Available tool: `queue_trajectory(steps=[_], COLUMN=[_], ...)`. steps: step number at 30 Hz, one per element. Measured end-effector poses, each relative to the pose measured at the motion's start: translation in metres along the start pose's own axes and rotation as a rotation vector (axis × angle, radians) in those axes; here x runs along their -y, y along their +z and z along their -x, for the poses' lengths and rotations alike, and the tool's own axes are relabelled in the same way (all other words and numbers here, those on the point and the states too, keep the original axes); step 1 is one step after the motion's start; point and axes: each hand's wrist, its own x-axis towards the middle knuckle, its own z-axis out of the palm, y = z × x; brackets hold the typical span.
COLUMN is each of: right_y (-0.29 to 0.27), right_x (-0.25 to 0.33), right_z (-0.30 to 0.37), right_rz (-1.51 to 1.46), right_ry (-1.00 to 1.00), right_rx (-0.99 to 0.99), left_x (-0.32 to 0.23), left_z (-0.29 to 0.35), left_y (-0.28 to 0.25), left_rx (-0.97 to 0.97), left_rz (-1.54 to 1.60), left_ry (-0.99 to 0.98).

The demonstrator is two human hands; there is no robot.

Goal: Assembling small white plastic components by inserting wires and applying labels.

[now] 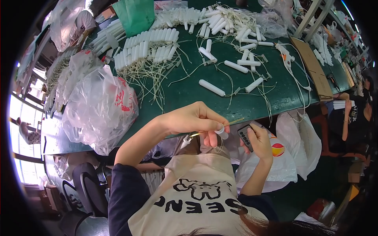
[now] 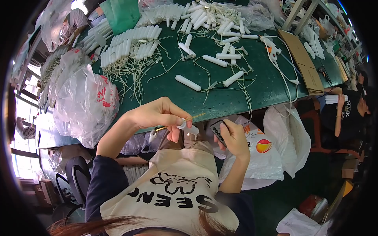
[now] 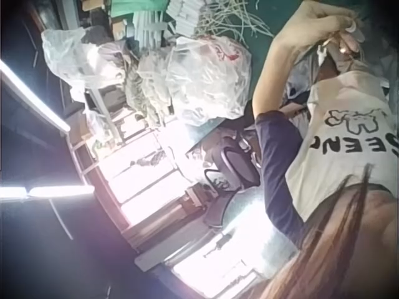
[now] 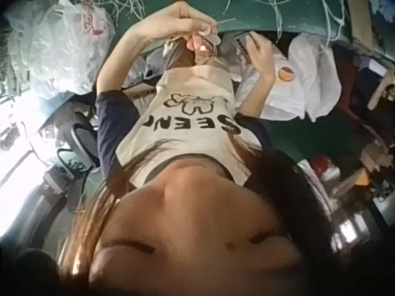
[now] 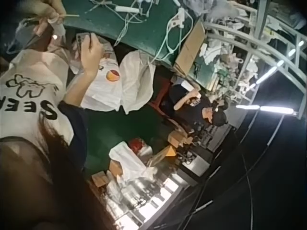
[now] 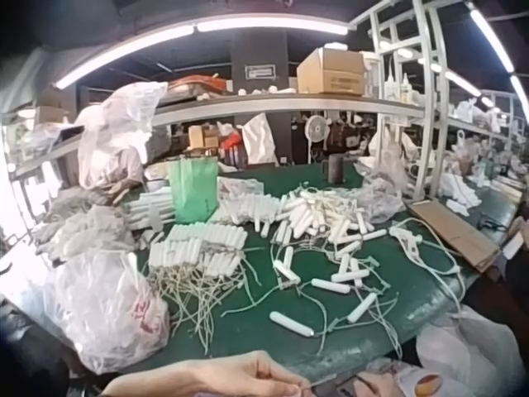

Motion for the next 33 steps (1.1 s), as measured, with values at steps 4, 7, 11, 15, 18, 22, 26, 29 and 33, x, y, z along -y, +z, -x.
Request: queue_trajectory(steps=[4, 7, 11, 15, 18, 22, 26, 29, 33], right_y=[0.005, 0.008, 0.015, 0.028, 0.041, 0.052, 0.045, 0.043, 0.047], right_x=[0.001, 0.002, 0.009, 0.014, 0.012, 0.003, -0.007, -0.009, -0.003], right_z=[-0.002, -0.003, -0.008, -0.012, -0.022, -0.023, -0.019, -0.018, -0.022], right_rz=[0.05, 0.063, 0.049, -0.044, 0.151, 0.151, 0.177, 0.179, 0.336], right_ry=[-0.001, -0.017, -0.11, -0.194, -0.479, -0.399, -0.32, -0.49, -0.557], right_rx=[-0.046, -0.036, -0.073, -0.151, -0.133, -0.153, -0.344, -0.525, -0.682], left_x=[0.001, 0.002, 0.006, 0.004, 0.002, 0.001, 0.018, 0.036, 0.058], left_z=[-0.002, -0.001, -0.001, -0.001, -0.001, -0.003, -0.004, -0.011, -0.018], left_y=[0.001, -0.001, -0.003, -0.003, -0.004, -0.002, -0.022, -0.039, -0.048], left_rx=[0.024, 0.022, 0.014, 0.008, -0.003, 0.003, -0.283, -0.535, -0.723], left_rz=[-0.018, -0.022, -0.027, 0.001, -0.019, 0.02, -0.253, -0.588, -1.201], left_ry=[0.005, 0.002, -0.007, 0.001, 0.008, 0.07, 0.213, 0.097, 0.202])
